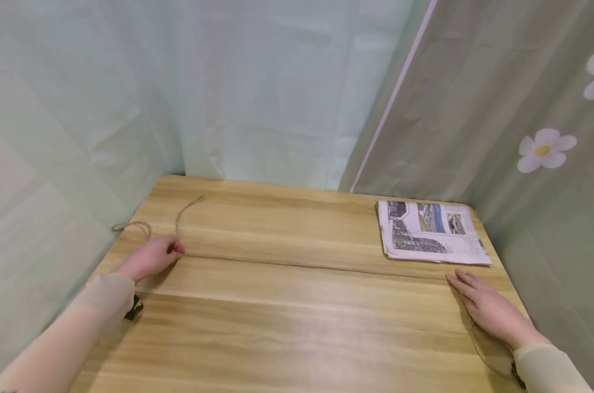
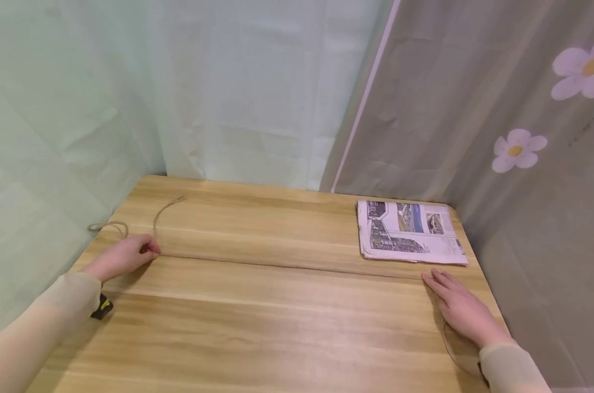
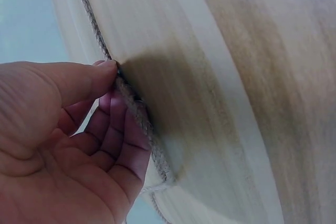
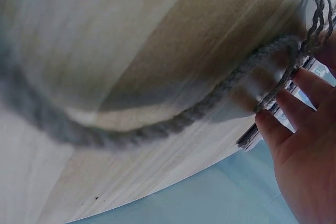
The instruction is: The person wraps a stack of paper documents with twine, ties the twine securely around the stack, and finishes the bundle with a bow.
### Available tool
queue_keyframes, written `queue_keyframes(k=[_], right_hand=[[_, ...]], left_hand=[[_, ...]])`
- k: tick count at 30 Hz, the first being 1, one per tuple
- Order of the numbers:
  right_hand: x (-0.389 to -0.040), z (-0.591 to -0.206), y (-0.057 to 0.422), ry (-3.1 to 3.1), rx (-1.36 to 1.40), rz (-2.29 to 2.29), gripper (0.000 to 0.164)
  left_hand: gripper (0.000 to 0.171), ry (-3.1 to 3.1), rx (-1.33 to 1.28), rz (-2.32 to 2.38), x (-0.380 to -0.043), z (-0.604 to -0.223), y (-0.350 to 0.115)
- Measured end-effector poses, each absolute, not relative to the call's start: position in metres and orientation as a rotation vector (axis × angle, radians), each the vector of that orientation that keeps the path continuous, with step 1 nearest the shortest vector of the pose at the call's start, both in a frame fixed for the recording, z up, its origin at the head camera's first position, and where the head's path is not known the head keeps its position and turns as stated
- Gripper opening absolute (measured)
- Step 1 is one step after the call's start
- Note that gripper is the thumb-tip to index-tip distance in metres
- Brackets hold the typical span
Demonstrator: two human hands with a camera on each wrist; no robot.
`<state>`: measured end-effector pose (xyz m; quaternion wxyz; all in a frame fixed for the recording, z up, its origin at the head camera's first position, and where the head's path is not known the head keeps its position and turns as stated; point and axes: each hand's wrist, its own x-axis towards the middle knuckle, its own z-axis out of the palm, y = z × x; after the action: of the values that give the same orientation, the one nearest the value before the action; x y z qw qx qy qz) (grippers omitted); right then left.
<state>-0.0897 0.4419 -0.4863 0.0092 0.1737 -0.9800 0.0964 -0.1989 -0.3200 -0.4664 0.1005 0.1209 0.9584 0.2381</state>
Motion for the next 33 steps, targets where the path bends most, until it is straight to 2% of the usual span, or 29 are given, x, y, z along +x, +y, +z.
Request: queue_keyframes(k=[15,25,28,33], right_hand=[[-0.091,-0.480,0.436,-3.140,0.477,0.344,0.044],[-0.096,-0.472,0.426,-3.156,0.370,0.411,0.056],[-0.099,-0.465,0.426,-3.125,0.354,0.455,0.054],[-0.108,-0.453,0.431,-3.102,0.300,0.448,0.054]], left_hand=[[0.005,2.860,0.387,0.710,-0.195,-0.467,-0.319],[0.007,2.904,0.428,0.655,-0.190,-0.464,-0.308],[0.015,2.902,0.419,0.666,-0.192,-0.460,-0.306],[0.047,2.933,0.445,0.615,-0.194,-0.444,-0.291]])
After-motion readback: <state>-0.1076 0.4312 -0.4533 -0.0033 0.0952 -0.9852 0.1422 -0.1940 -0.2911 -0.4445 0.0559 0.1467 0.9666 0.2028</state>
